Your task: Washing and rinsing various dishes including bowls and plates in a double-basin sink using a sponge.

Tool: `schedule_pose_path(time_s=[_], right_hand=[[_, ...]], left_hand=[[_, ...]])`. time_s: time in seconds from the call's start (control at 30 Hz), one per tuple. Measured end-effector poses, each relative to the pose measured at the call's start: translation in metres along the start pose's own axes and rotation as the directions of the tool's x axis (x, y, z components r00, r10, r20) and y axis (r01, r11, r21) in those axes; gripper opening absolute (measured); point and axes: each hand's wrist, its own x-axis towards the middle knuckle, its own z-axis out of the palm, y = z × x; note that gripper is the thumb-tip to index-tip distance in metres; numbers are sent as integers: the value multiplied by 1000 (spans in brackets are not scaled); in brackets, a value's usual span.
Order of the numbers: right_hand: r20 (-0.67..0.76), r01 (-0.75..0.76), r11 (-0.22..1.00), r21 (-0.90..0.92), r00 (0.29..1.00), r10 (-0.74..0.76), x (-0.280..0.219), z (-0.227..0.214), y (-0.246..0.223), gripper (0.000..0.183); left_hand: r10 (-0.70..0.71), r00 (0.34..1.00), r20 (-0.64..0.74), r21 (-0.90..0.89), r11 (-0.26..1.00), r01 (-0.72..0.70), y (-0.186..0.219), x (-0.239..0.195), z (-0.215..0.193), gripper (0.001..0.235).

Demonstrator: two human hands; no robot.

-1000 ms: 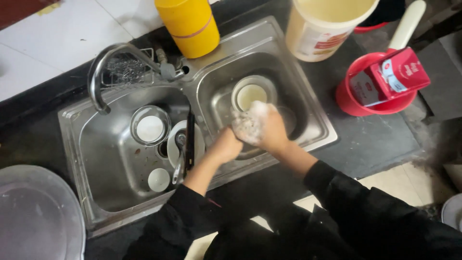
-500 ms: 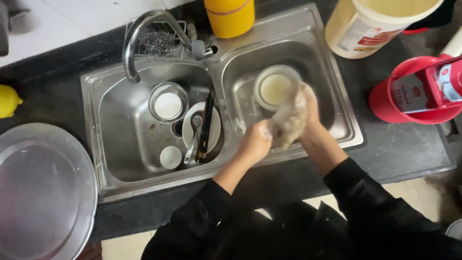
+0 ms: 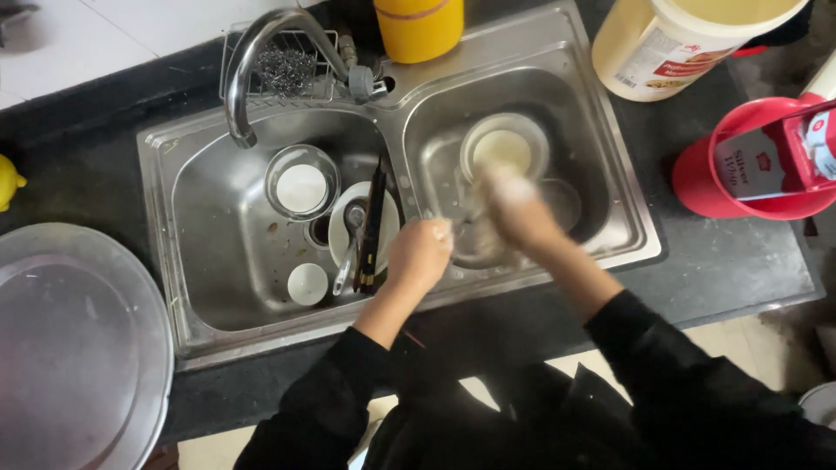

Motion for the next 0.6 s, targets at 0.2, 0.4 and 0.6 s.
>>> schedule_pose_path(time_s=[0.2, 0.4, 0.6], right_hand=[[-1, 418, 895, -155, 906, -423, 65, 34, 84, 74], [-417, 275, 913, -302, 823, -386, 105, 25, 131, 74], [-679, 249, 861, -443, 535, -503, 75, -14, 114, 42]], left_hand=[[71, 990, -121, -30, 997, -75, -7, -15, 24, 23], [-79, 977, -197, -476, 879, -25, -14, -34, 63, 24], [-250, 909, -334, -372, 921, 117, -152, -1, 32, 20]])
